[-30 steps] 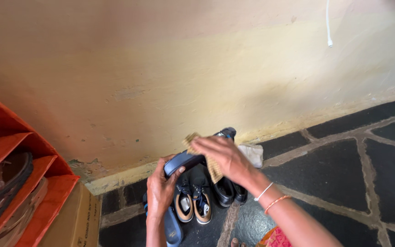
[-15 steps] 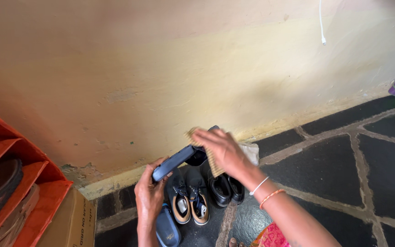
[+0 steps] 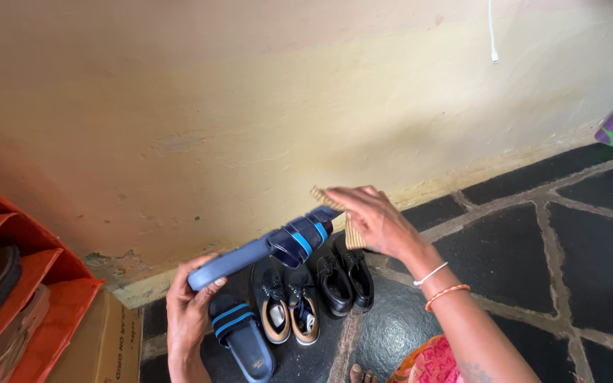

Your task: The person cleans a brown leather sandal and a pair of blue slides using a small checkered cloth. They wipe the straps and soles of each shoe individually and then place them into an orange shoe rack.

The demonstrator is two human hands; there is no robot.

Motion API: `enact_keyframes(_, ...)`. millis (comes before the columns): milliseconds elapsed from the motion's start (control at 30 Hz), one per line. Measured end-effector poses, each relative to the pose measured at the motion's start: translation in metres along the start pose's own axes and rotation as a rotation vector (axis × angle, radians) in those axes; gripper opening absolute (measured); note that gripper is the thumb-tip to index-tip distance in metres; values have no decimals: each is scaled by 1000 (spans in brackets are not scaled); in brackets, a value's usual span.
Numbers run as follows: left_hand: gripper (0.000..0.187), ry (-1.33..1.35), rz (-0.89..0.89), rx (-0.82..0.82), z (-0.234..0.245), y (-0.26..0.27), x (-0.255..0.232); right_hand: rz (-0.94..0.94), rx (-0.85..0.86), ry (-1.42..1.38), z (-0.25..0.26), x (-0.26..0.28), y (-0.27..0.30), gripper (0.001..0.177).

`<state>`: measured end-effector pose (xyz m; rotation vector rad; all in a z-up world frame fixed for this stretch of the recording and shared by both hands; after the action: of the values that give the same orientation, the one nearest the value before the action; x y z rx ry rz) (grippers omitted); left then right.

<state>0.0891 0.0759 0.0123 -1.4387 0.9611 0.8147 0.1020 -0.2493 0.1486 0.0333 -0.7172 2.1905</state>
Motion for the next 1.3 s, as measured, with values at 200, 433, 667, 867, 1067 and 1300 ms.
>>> enact_keyframes(200, 46, -123, 295, 102, -14, -1, 44, -132, -7, -61, 3, -4, -1, 46)
enact_keyframes(433, 39, -181, 109, 268, -95, 1, 49, 125, -10, 95, -25, 46, -15, 37)
enact_keyframes(667, 46, 381, 255, -241, -76, 5, 72, -60, 82, -479, -47, 38, -18, 50)
enact_keyframes(867, 49, 739, 345, -530, -57, 9, 78, -216, 266, -542, -99, 70, 1, 51)
enact_keyframes(1067, 57, 778, 462, -515, -55, 7, 56, -428, 317, -305, -53, 86, -2, 40)
enact_keyframes(1300, 78, 1119, 371, -293, -125, 14, 57, -215, 54, -243, -65, 106, -16, 34)
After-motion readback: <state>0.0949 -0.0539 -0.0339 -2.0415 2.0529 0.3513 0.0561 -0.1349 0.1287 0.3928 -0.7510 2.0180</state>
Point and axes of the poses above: each hand's wrist, its own y-axis away from the middle knuckle, its own z-axis out of the back of the hand, x = y × z, the point moved 9 cm from there along -y, towards the middle knuckle, and after that the axes turned 6 degrees about x, right-handed, at the moved point
